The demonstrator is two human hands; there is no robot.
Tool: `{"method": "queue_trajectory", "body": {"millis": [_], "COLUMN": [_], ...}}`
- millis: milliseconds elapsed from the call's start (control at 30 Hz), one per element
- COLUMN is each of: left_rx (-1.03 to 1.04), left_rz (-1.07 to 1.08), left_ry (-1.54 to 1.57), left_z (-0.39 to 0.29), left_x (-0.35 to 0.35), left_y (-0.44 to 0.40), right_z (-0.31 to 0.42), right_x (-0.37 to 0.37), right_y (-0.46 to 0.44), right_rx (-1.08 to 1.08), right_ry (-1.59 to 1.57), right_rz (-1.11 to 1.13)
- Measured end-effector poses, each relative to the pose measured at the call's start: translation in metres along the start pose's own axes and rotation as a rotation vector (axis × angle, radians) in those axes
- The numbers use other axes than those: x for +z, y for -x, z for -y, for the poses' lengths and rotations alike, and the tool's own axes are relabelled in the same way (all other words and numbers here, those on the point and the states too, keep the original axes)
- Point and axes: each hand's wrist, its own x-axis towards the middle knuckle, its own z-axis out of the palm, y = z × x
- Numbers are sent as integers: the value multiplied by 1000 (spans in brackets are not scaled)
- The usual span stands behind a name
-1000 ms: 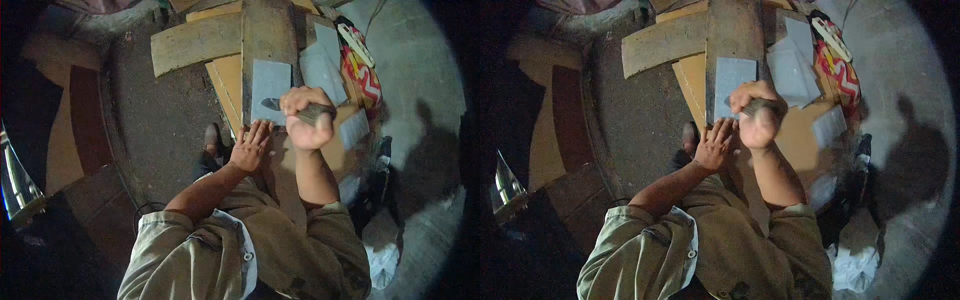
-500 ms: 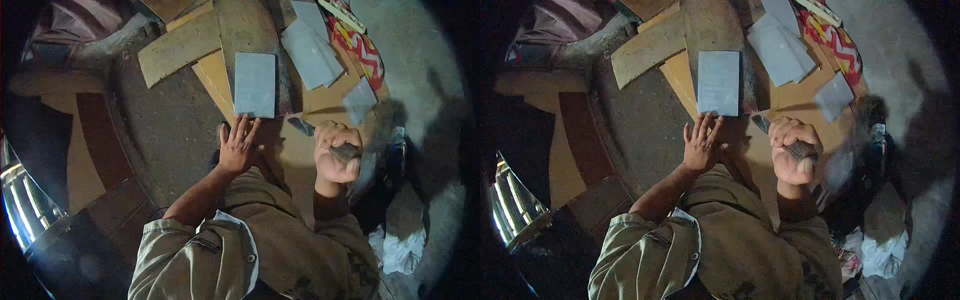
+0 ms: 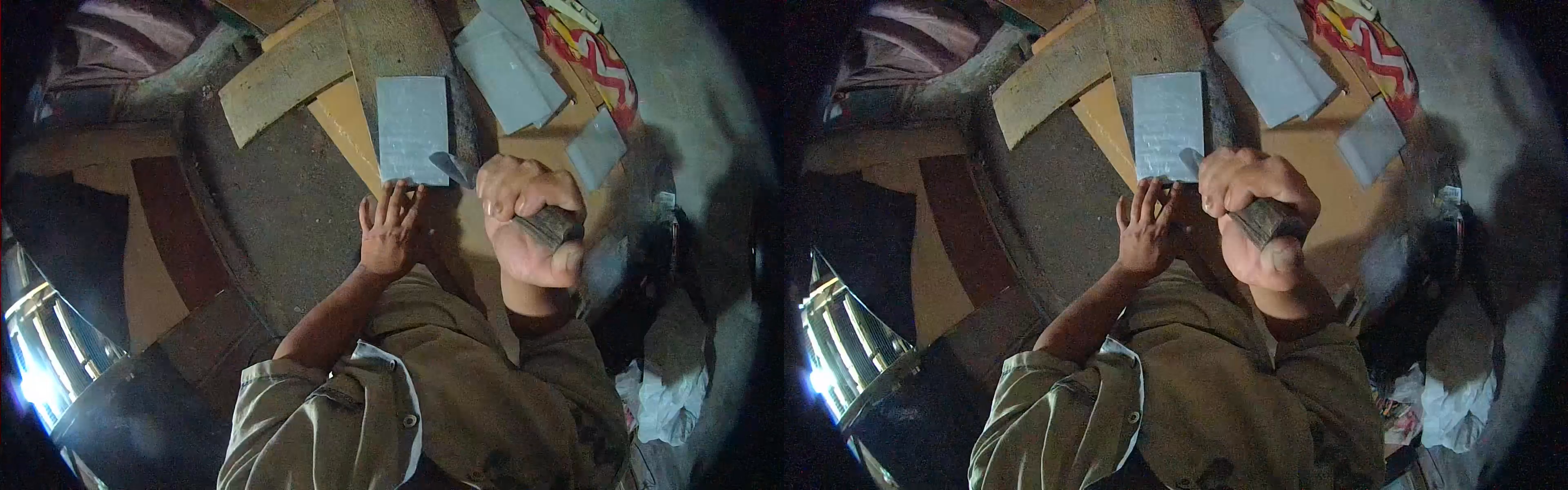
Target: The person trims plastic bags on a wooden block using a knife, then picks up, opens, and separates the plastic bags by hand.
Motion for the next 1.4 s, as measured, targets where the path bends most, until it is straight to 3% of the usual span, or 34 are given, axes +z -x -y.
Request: {"method": "queue_trajectory", "body": {"millis": [167, 467, 567, 667, 800, 967, 1067, 1100, 1267, 1367, 1400], "left_rx": [12, 29, 25, 21, 52, 44, 38, 37, 51, 57, 2], "left_rz": [-32, -42, -42, -32, -40, -24, -43, -47, -86, -108, -160], "left_ry": [30, 41, 50, 57, -9, 17, 38, 39, 21, 68, 113], "left_z": [2, 8, 7, 8, 12, 10, 8, 8, 8, 6, 7], "left_x": [4, 5, 2, 3, 10, 6, 6, 7, 4, -6, -8], "left_y": [0, 1, 0, 1, 2, 1, 3, 3, 3, 1, -1], "right_z": [-43, -41, -63, -72, -84, -78, -97, -101, -74, -35, -25], "right_x": [-10, -3, -12, -16, -15, -12, -16, -17, -23, -28, -31], "right_y": [-4, -39, -45, -57, -68, -92, -95, -97, -90, -67, -56], "right_rx": [-9, -110, -39, -43, -48, -217, -117, -84, -186, -121, 2], "right_ry": [21, -56, 96, -88, 74, -4, 250, 135, 169, 236, 364], "right_rz": [-62, -6, 0, -10, -54, -5, -57, -14, -156, -201, -180]}}
